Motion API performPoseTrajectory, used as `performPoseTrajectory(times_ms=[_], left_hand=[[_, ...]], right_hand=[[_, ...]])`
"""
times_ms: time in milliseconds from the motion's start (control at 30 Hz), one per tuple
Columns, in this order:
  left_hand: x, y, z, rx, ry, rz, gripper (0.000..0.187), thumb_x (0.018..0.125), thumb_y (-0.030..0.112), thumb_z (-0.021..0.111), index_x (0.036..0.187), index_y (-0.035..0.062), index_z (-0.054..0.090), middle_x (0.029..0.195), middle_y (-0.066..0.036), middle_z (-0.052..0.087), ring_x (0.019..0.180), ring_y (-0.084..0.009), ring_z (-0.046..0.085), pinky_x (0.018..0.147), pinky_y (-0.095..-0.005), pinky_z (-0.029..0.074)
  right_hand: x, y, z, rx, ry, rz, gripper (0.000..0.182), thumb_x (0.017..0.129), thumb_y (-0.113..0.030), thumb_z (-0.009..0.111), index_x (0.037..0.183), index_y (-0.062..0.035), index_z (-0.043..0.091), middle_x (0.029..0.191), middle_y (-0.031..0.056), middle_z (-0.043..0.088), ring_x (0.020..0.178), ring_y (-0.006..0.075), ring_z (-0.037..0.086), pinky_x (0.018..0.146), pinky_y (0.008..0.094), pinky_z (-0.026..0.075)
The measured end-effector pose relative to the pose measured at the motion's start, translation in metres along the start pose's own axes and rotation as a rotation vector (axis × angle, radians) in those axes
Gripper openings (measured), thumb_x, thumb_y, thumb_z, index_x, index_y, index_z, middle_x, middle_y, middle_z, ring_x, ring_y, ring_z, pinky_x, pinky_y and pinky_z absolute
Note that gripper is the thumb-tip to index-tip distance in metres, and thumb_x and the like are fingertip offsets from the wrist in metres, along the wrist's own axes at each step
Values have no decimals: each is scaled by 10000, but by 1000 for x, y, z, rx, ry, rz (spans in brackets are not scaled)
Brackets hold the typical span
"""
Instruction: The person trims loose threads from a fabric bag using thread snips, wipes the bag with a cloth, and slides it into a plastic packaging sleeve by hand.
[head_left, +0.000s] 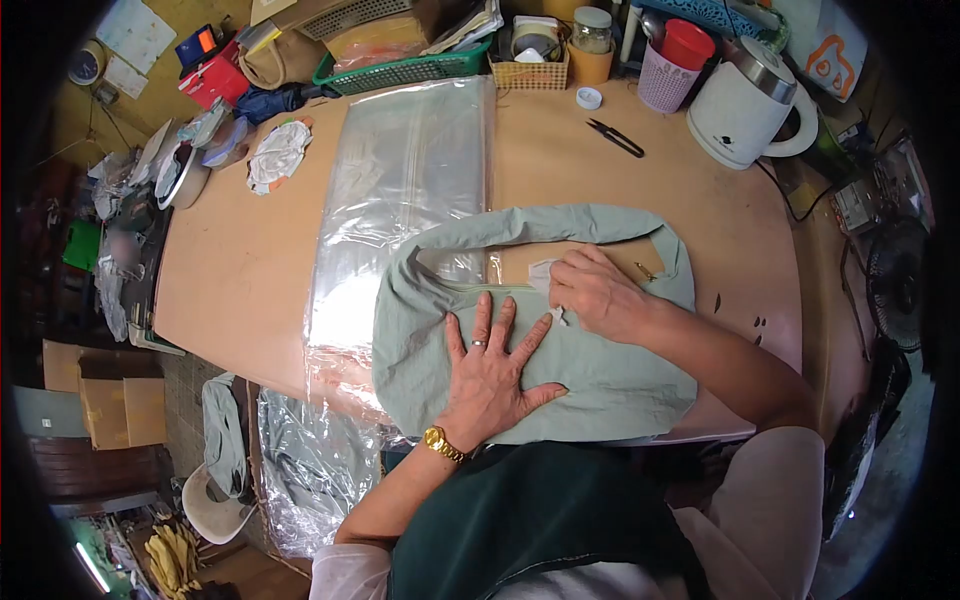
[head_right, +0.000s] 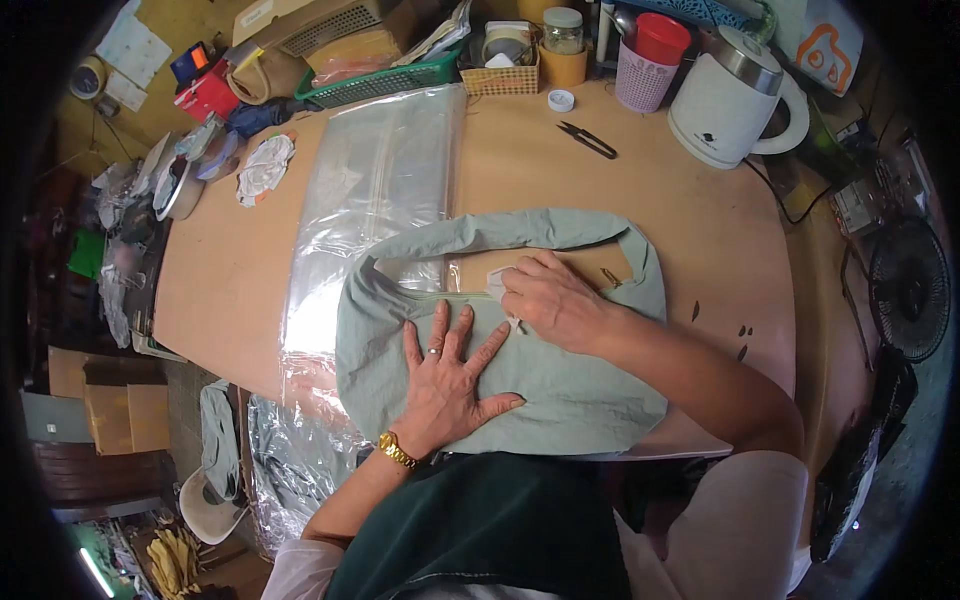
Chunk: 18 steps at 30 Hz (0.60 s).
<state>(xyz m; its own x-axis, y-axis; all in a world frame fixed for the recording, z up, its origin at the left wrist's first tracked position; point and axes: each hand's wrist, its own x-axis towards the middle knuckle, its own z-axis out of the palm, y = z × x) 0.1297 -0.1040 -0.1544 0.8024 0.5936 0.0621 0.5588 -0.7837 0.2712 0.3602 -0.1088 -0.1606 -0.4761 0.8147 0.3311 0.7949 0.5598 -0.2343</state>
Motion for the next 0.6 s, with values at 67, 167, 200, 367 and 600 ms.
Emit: performPoseTrajectory(times_ms=[67, 167, 200, 367, 600], left_hand=[[0, 0, 0, 6, -10, -4, 820, 768, 720, 561, 1418, 226, 477, 1483, -198, 354, 1441, -416, 168, 1082, -703, 83], [0, 1, 3, 23, -10, -4, 815, 773, 726, 548, 1412, 224, 484, 1479, -198, 360, 1439, -418, 173, 1080, -706, 79], [0, 0, 3, 29, -10, -5, 813, 776, 728, 540, 1409, 221, 488, 1477, -198, 363, 1437, -420, 175, 1079, -708, 76], [-1, -1, 2, 17, 12, 3, 814, 777, 735, 531, 1399, 210, 503, 1480, -200, 356, 1434, -421, 183, 1073, -714, 87], [-2, 1, 3, 48, 4, 0, 832, 760, 725, 578, 1416, 223, 478, 1468, -208, 361, 1417, -445, 213, 1065, -715, 114]], right_hand=[[7, -2, 7, 7, 22, -9, 35, 750, -108, 597, 770, -79, 597, 946, 74, 573, 997, 250, 538, 875, 386, 399], [25, -11, 11, 28, 16, -3, 37, 749, -100, 594, 777, -75, 596, 970, 77, 583, 1001, 250, 539, 880, 392, 398], [29, -13, 13, 53, -18, 15, 40, 749, -95, 592, 783, -73, 595, 989, 81, 591, 1004, 251, 540, 884, 394, 398], [4, -5, 8, 2, 72, 25, 63, 741, -109, 605, 792, -75, 596, 964, 77, 569, 1004, 258, 536, 887, 398, 395], [25, -21, 24, 42, 237, 66, 103, 678, -62, 660, 761, -97, 611, 860, 60, 541, 918, 263, 539, 854, 387, 388]])
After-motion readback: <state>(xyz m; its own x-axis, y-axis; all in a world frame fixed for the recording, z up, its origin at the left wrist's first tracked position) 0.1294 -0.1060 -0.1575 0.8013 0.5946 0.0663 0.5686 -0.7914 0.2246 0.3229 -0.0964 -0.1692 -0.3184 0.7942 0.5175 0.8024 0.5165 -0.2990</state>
